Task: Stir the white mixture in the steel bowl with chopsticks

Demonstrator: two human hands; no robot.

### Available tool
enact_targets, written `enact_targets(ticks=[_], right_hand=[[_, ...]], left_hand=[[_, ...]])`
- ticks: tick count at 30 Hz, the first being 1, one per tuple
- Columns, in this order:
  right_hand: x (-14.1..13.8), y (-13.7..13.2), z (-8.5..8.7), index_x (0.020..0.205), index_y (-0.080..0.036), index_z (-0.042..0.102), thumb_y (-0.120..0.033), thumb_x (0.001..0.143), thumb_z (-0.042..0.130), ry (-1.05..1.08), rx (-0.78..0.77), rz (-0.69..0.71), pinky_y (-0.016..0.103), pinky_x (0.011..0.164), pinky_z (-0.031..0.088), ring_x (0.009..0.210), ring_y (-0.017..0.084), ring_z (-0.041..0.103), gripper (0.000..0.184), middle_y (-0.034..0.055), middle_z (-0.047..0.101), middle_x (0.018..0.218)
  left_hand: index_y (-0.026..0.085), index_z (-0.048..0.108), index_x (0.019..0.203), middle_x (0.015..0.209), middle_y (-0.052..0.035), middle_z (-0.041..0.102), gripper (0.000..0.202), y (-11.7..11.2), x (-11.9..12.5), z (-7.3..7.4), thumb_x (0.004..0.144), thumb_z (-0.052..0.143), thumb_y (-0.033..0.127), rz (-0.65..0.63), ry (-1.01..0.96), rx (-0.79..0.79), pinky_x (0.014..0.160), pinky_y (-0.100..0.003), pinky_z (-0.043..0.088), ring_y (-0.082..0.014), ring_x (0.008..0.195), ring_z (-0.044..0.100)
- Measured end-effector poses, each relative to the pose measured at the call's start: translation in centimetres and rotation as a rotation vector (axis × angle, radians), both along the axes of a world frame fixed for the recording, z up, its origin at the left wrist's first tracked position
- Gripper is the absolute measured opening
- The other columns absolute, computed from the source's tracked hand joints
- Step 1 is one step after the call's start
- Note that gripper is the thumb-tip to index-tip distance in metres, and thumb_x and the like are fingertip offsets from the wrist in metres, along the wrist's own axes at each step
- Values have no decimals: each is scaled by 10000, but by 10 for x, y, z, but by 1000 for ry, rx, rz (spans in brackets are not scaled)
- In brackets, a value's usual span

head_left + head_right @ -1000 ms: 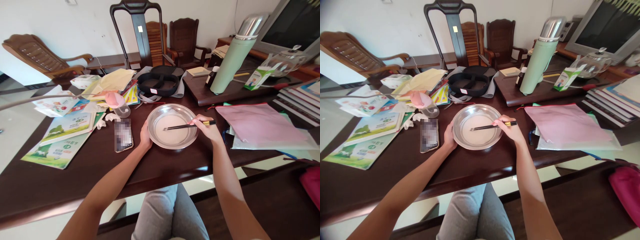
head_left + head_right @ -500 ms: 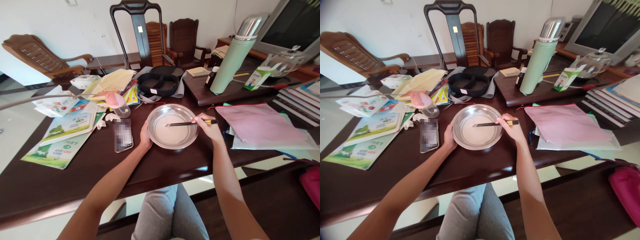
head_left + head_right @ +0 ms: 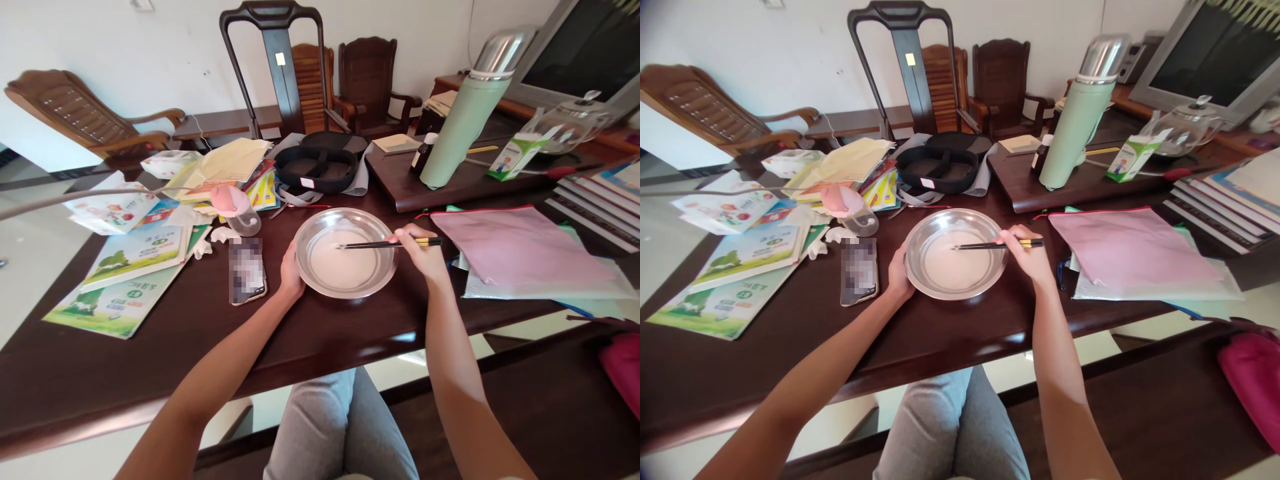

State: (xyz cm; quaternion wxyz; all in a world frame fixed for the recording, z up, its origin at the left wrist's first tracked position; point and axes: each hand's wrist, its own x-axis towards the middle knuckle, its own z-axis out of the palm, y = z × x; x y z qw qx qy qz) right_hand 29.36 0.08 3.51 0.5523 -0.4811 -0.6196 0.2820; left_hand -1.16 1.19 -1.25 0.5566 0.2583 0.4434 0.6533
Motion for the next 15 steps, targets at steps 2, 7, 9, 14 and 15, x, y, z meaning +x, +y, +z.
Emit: enact_targets(ticks=[2, 7, 9, 14, 15], right_hand=[[6, 1, -1, 674, -305, 766, -946, 938, 748, 59, 27, -93, 461, 871, 663, 765, 286, 828, 694, 39, 838, 727], [2, -4, 3, 667, -295, 776, -921, 941, 772, 39, -34, 55, 454, 797, 671, 752, 298, 839, 683, 46, 822, 709], [-4, -4, 4, 733, -297, 823, -923, 935, 779, -19, -43, 121, 466, 856, 674, 838, 310, 865, 659, 53, 867, 791], [2, 1, 1, 710, -313, 788, -949, 930, 751, -4, 17, -53, 484, 903, 664, 836, 303, 842, 674, 45, 856, 774], [5, 1, 1, 672, -312, 761, -951, 933, 744, 38, 24, -96, 478, 866, 663, 786, 298, 828, 690, 42, 826, 725]], left_hand=[[250, 880, 987, 1166, -50, 926, 339, 0, 0, 0, 825, 926, 544, 2, 10, -1, 1213, -463, 606, -365, 1350, 806], [257, 874, 954, 1153, -49, 927, 317, -1, 1, 1, 814, 934, 535, 14, -6, 1, 1203, -460, 611, -364, 1340, 807], [255, 883, 976, 1147, -48, 926, 297, -1, 1, 1, 832, 920, 512, 21, 0, -2, 1189, -452, 614, -355, 1321, 812], [247, 882, 990, 1129, -53, 921, 308, 0, 1, 2, 833, 914, 509, 16, 2, -1, 1202, -460, 608, -355, 1321, 813], [246, 879, 975, 1125, -54, 921, 313, 0, 1, 2, 824, 921, 517, 19, 4, -4, 1202, -464, 610, -360, 1323, 811]])
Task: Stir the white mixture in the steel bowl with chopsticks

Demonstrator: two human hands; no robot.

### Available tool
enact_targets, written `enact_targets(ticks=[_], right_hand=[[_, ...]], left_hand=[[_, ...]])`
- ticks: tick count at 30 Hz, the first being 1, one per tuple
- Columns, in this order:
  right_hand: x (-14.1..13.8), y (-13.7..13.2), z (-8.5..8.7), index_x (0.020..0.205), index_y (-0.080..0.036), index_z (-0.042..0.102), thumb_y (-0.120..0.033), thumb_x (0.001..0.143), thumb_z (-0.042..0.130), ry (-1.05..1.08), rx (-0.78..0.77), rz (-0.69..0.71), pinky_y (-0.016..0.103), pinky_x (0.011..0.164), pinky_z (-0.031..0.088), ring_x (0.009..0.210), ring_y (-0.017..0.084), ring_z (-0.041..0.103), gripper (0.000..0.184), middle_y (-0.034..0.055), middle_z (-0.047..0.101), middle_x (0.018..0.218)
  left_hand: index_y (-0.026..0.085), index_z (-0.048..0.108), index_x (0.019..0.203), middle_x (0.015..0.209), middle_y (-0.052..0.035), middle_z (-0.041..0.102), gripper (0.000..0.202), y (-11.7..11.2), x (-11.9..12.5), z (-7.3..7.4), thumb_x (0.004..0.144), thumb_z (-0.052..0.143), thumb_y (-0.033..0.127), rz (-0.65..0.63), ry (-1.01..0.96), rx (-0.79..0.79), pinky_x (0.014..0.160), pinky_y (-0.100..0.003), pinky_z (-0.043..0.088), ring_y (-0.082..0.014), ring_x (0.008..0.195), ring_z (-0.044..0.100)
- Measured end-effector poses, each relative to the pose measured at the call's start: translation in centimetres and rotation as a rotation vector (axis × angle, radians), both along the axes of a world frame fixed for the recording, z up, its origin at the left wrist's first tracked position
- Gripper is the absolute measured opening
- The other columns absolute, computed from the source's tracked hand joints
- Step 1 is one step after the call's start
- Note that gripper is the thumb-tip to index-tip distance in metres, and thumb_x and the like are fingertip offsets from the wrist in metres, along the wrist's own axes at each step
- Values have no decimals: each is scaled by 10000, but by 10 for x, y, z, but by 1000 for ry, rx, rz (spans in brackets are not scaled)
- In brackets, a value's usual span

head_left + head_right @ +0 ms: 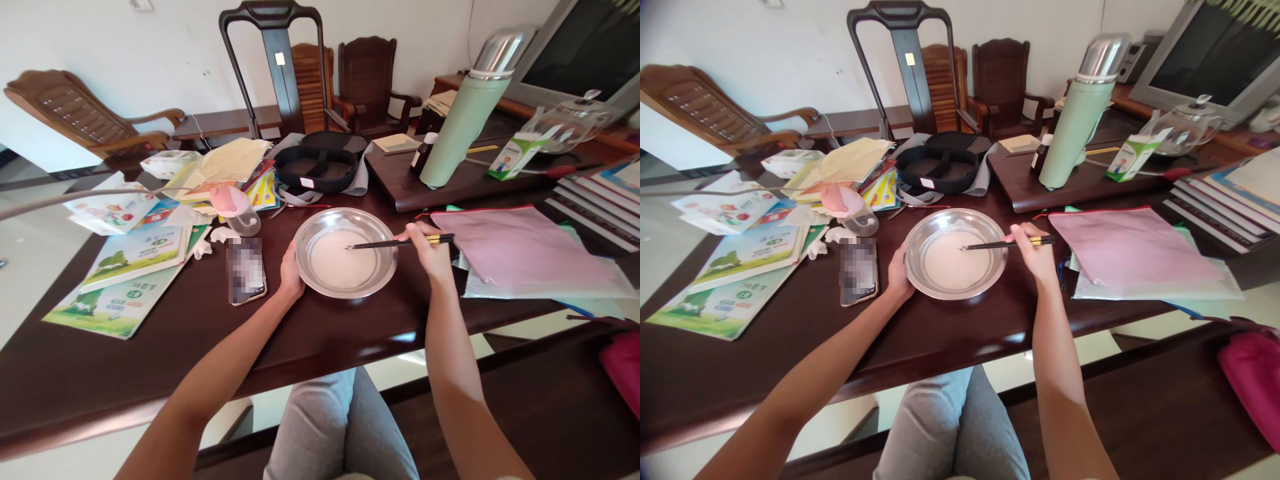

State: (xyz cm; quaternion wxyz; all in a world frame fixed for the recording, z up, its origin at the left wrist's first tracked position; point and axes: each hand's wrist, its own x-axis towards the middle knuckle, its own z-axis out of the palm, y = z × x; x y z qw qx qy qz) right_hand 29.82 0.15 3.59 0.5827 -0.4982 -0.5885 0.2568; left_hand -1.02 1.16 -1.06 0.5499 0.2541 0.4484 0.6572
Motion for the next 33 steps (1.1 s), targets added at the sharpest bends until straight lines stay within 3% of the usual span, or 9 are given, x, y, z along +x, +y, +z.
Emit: enact_targets(ticks=[4, 8, 11, 15, 18, 22, 26, 29, 33], right_hand=[[1, -4, 2, 596, -307, 719, -933, 938, 753, 81, -20, 55, 455, 748, 645, 674, 288, 794, 714, 37, 756, 627], [-10, -5, 4, 738, -300, 839, -913, 939, 781, -63, -63, 245, 465, 878, 655, 863, 307, 862, 647, 59, 874, 817], [-8, -1, 0, 769, -310, 838, -930, 934, 769, -93, -29, 165, 484, 927, 651, 892, 308, 849, 645, 54, 879, 837], [5, 1, -4, 633, -317, 726, -917, 970, 730, 51, 13, -31, 473, 819, 661, 732, 297, 802, 688, 34, 764, 652], [3, -2, -2, 599, -307, 710, -918, 957, 746, 104, -12, 49, 455, 740, 650, 654, 285, 785, 709, 30, 729, 610], [-9, -4, 1, 726, -304, 833, -893, 903, 838, -51, -73, 256, 454, 835, 655, 813, 294, 839, 615, 47, 857, 790], [-6, 0, -2, 773, -320, 857, -866, 923, 839, -92, -25, 115, 470, 888, 646, 860, 295, 827, 567, 43, 884, 842], [3, 0, -3, 662, -317, 785, -916, 951, 762, 26, 12, -33, 475, 850, 657, 769, 293, 810, 665, 39, 826, 716], [0, -4, 0, 618, -305, 745, -942, 919, 773, 82, -38, 81, 461, 770, 663, 695, 290, 810, 706, 41, 791, 656]], left_hand=[[254, 877, 974, 1129, -49, 921, 323, 0, 0, -1, 812, 929, 529, 9, 9, -10, 1211, -469, 607, -367, 1343, 804], [250, 871, 991, 1144, -53, 919, 340, 0, 0, -1, 811, 920, 534, 4, -7, -5, 1216, -469, 601, -360, 1341, 804], [252, 860, 957, 1144, -51, 921, 330, 0, 0, -1, 795, 927, 533, 6, -12, 2, 1206, -461, 607, -356, 1328, 806], [253, 853, 940, 1154, -58, 922, 335, 0, 0, -1, 792, 927, 545, -8, 3, 19, 1215, -471, 607, -370, 1353, 802], [252, 856, 961, 1153, -59, 921, 348, 0, -1, -2, 798, 925, 552, -10, 3, 11, 1221, -481, 606, -375, 1356, 804], [253, 866, 1003, 1147, -57, 920, 342, 0, 0, -2, 827, 905, 544, -6, -7, 3, 1214, -477, 611, -364, 1348, 808], [252, 875, 986, 1150, -53, 926, 324, 0, 0, -2, 812, 909, 524, -7, -32, 3, 1171, -460, 634, -355, 1289, 826], [253, 872, 945, 1135, -52, 928, 320, 0, 0, -2, 805, 930, 534, -6, -25, 2, 1168, -461, 635, -361, 1279, 829], [263, 875, 970, 1133, -48, 926, 327, -1, 0, -1, 818, 939, 545, -6, 3, 0, 1196, -460, 616, -369, 1333, 810]])
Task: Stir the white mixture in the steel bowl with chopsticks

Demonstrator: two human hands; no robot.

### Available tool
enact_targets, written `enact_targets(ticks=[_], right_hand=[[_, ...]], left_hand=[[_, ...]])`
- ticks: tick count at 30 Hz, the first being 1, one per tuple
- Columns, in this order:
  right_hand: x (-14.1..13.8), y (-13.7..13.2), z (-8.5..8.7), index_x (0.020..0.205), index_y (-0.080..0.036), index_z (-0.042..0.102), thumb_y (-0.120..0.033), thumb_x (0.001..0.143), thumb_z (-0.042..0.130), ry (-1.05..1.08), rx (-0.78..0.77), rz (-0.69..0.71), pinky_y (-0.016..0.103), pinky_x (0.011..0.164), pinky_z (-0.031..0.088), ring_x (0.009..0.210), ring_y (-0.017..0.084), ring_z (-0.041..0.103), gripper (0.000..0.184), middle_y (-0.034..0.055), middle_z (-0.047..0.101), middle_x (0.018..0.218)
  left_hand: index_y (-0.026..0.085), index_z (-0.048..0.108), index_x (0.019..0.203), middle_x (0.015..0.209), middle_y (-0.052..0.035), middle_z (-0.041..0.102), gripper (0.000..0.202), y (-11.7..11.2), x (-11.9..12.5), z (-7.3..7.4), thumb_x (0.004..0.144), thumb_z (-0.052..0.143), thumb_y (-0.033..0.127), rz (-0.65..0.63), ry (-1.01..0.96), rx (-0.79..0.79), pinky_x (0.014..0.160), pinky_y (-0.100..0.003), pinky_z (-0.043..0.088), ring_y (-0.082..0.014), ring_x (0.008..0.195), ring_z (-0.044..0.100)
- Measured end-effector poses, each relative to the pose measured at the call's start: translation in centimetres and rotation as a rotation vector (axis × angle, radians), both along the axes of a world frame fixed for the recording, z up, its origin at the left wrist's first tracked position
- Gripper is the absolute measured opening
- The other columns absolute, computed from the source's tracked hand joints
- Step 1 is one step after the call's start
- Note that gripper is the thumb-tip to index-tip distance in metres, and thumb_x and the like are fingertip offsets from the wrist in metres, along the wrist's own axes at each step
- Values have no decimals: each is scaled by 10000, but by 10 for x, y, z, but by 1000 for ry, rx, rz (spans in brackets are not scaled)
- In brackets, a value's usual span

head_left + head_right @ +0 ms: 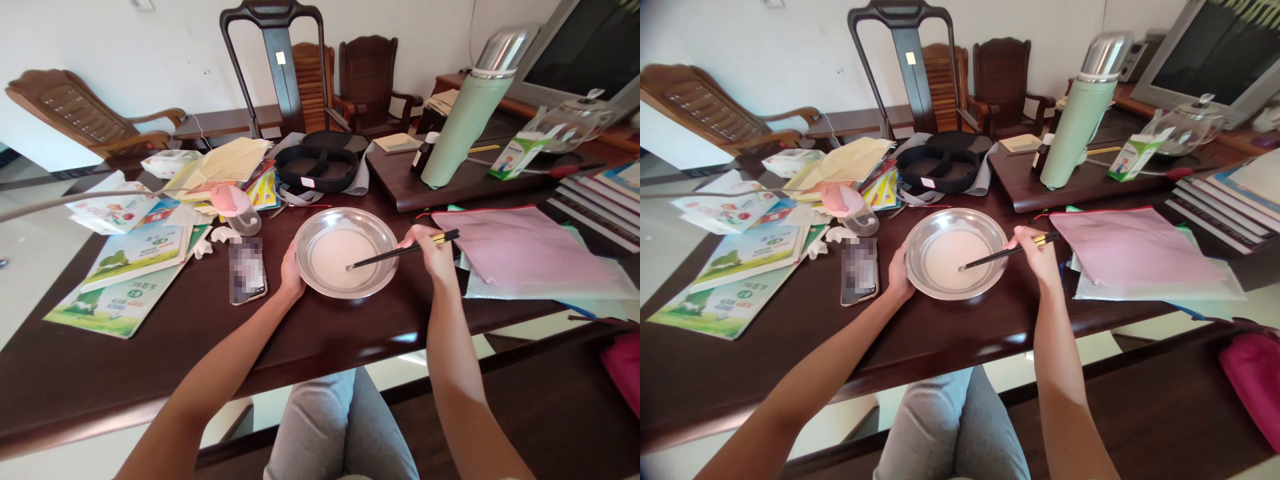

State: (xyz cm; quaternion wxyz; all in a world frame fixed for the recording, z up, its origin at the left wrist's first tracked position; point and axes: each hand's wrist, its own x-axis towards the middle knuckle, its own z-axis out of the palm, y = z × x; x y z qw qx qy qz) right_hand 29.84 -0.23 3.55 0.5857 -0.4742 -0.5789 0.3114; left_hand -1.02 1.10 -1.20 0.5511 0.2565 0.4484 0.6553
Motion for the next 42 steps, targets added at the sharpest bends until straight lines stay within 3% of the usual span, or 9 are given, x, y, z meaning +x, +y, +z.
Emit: enact_targets(ticks=[4, 8, 11, 18, 25, 31, 34, 38, 42], right_hand=[[-10, 1, 1, 759, -303, 852, -913, 883, 840, -151, -17, 169, 463, 866, 663, 852, 304, 857, 622, 52, 887, 827], [-1, 4, -2, 757, -317, 842, -867, 935, 823, -147, 29, -1, 482, 916, 663, 857, 304, 841, 578, 42, 883, 815], [8, 3, -1, 650, -310, 765, -885, 975, 761, -20, 46, -94, 471, 822, 671, 733, 300, 819, 660, 41, 810, 682], [-9, -1, 4, 762, -312, 855, -930, 923, 786, -170, -12, 178, 485, 917, 657, 893, 316, 866, 643, 54, 892, 833], [5, 3, 0, 643, -314, 761, -944, 932, 762, -29, 39, -97, 473, 838, 638, 735, 292, 798, 693, 36, 804, 687], [-6, -1, 1, 727, -287, 828, -899, 932, 808, -121, -22, 174, 440, 848, 660, 825, 293, 862, 646, 53, 875, 812], [-7, 2, -2, 788, -299, 849, -896, 947, 793, -167, 14, 130, 457, 899, 658, 892, 304, 867, 620, 58, 900, 872], [6, 5, -4, 674, -310, 781, -921, 945, 772, -43, 56, -80, 468, 851, 655, 758, 298, 824, 668, 42, 829, 714], [6, 1, 1, 621, -299, 764, -915, 938, 786, -12, 24, 15, 445, 766, 638, 679, 282, 803, 692, 38, 799, 658]], left_hand=[[257, 867, 1013, 1181, -70, 919, 345, 0, -1, 0, 829, 907, 547, 0, 7, 2, 1237, -485, 595, -376, 1402, 786], [251, 858, 997, 1156, -69, 914, 363, 0, -1, 1, 808, 917, 555, -2, 15, -1, 1236, -491, 595, -382, 1381, 793], [247, 863, 985, 1114, -58, 915, 361, 0, 0, 1, 812, 925, 558, -3, 10, -2, 1221, -480, 605, -373, 1334, 811], [252, 884, 971, 1153, -51, 927, 272, -1, 1, 2, 850, 909, 494, 7, -21, -6, 1195, -448, 616, -352, 1330, 813], [250, 880, 982, 1172, -56, 923, 315, -1, 0, 2, 819, 922, 516, -8, -6, 4, 1219, -470, 599, -372, 1362, 797], [246, 894, 1024, 1160, -52, 924, 377, 1, -2, -2, 795, 933, 542, 4, -6, -8, 1179, -457, 618, -361, 1308, 813], [244, 890, 1025, 1144, -52, 922, 377, 2, -2, -4, 795, 931, 540, 9, -9, -14, 1185, -458, 616, -355, 1298, 817], [246, 881, 1006, 1127, -47, 922, 385, 3, -1, -4, 779, 937, 551, 11, -12, -5, 1193, -469, 619, -360, 1298, 821], [238, 882, 999, 1130, -55, 923, 393, 2, 0, -3, 779, 946, 557, 18, -9, -8, 1187, -469, 623, -370, 1315, 816]])
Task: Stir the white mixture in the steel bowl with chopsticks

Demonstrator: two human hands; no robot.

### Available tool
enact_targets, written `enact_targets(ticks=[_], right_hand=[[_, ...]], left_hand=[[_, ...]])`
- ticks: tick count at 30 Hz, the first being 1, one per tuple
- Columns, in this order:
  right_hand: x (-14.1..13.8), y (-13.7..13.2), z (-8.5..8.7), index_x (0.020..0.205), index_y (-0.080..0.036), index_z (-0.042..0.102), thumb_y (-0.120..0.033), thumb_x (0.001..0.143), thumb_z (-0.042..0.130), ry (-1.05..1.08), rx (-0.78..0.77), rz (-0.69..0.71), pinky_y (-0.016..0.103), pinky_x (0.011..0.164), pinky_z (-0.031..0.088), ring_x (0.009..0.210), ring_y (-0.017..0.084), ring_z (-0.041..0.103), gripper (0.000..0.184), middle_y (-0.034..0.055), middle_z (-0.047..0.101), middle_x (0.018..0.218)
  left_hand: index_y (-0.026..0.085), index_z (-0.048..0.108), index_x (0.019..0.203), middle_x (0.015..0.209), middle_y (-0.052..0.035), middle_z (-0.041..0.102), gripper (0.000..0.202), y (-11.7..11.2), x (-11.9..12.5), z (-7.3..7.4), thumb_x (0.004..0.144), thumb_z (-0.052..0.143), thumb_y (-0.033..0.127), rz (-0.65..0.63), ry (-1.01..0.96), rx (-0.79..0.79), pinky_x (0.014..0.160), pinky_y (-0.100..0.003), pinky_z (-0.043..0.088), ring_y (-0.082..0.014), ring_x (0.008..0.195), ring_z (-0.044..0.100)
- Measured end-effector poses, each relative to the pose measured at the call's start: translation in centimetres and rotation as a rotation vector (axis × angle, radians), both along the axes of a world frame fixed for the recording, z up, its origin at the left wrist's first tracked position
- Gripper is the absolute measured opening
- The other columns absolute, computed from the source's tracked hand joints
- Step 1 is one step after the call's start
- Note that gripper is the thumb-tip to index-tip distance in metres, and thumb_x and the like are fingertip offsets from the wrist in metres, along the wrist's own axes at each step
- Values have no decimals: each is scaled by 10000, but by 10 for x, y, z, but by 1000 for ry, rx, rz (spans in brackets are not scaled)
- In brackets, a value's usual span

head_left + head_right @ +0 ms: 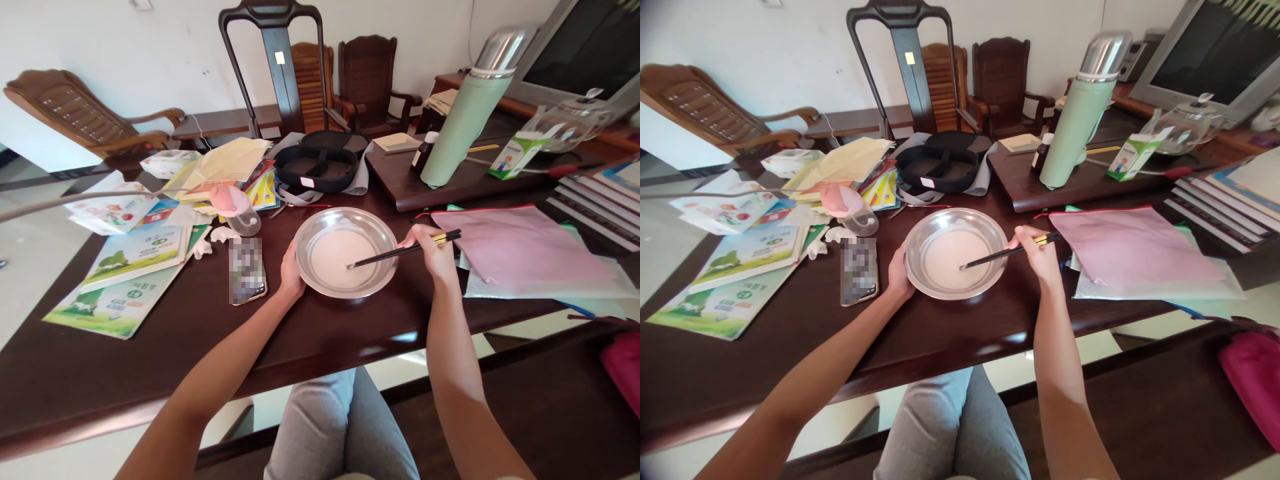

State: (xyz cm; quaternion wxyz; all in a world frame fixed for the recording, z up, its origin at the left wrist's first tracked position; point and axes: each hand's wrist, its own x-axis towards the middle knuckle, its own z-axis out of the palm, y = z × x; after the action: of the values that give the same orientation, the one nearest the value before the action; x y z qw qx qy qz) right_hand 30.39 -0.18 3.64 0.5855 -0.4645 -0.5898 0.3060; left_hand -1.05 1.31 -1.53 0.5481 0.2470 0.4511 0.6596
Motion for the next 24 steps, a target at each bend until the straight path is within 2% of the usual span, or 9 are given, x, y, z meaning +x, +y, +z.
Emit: enact_targets(ticks=[3, 4, 7, 11, 13, 15, 19, 21, 24], right_hand=[[-11, -2, 2, 729, -294, 842, -886, 946, 806, -111, -35, 176, 444, 843, 647, 823, 296, 859, 631, 55, 881, 809], [-13, -1, 2, 759, -298, 858, -900, 945, 794, -139, -23, 183, 452, 874, 646, 861, 299, 864, 633, 57, 894, 838], [-12, 4, -3, 775, -313, 852, -937, 930, 771, -155, 19, 72, 469, 917, 639, 902, 304, 854, 648, 51, 900, 854], [1, 8, -7, 645, -313, 743, -948, 947, 732, -28, 48, -175, 469, 850, 642, 746, 287, 809, 704, 34, 817, 688], [3, 6, -5, 595, -310, 707, -958, 942, 727, 28, 35, -156, 462, 773, 642, 653, 281, 782, 735, 31, 765, 609], [-1, 3, -2, 592, -304, 719, -950, 925, 760, 24, -5, -45, 455, 742, 644, 640, 284, 792, 727, 35, 772, 612], [-15, -1, 2, 720, -301, 832, -934, 905, 805, -103, -44, 128, 460, 856, 657, 830, 306, 872, 660, 50, 887, 807], [-16, 1, 1, 757, -310, 849, -961, 894, 788, -138, -21, 104, 469, 890, 649, 881, 310, 871, 668, 49, 903, 847], [-7, 5, -3, 692, -318, 796, -977, 901, 763, -95, 18, -60, 476, 878, 643, 819, 299, 837, 692, 40, 860, 766]], left_hand=[[238, 890, 1019, 1168, -62, 925, 370, 0, -1, 0, 801, 940, 532, 6, -3, -3, 1193, -460, 619, -366, 1338, 808], [239, 890, 1026, 1176, -65, 923, 360, 0, -1, 0, 814, 933, 526, 0, -4, -1, 1203, -463, 613, -367, 1351, 804], [242, 889, 1041, 1171, -65, 921, 344, 0, -2, 1, 841, 915, 522, -25, -3, 5, 1224, -475, 599, -366, 1360, 801], [244, 903, 1040, 1146, -49, 927, 350, 0, -3, 0, 827, 923, 521, -17, 3, 14, 1186, -457, 616, -349, 1284, 824], [245, 908, 1027, 1144, -43, 931, 344, -1, -2, 0, 822, 927, 520, -12, 1, 17, 1171, -447, 624, -343, 1265, 830], [245, 910, 1020, 1153, -43, 933, 336, -1, -2, 0, 825, 927, 519, -13, 0, 17, 1173, -445, 626, -345, 1276, 830], [251, 903, 1007, 1194, -56, 932, 329, 0, -2, -2, 821, 934, 520, -4, 2, 16, 1192, -455, 622, -358, 1324, 815], [252, 896, 1006, 1195, -60, 929, 339, 1, -3, -2, 815, 933, 529, 1, 5, 14, 1201, -465, 618, -362, 1335, 811], [249, 892, 1012, 1170, -57, 927, 359, 1, -3, -2, 811, 932, 544, -1, 19, 13, 1207, -467, 612, -359, 1326, 815]])
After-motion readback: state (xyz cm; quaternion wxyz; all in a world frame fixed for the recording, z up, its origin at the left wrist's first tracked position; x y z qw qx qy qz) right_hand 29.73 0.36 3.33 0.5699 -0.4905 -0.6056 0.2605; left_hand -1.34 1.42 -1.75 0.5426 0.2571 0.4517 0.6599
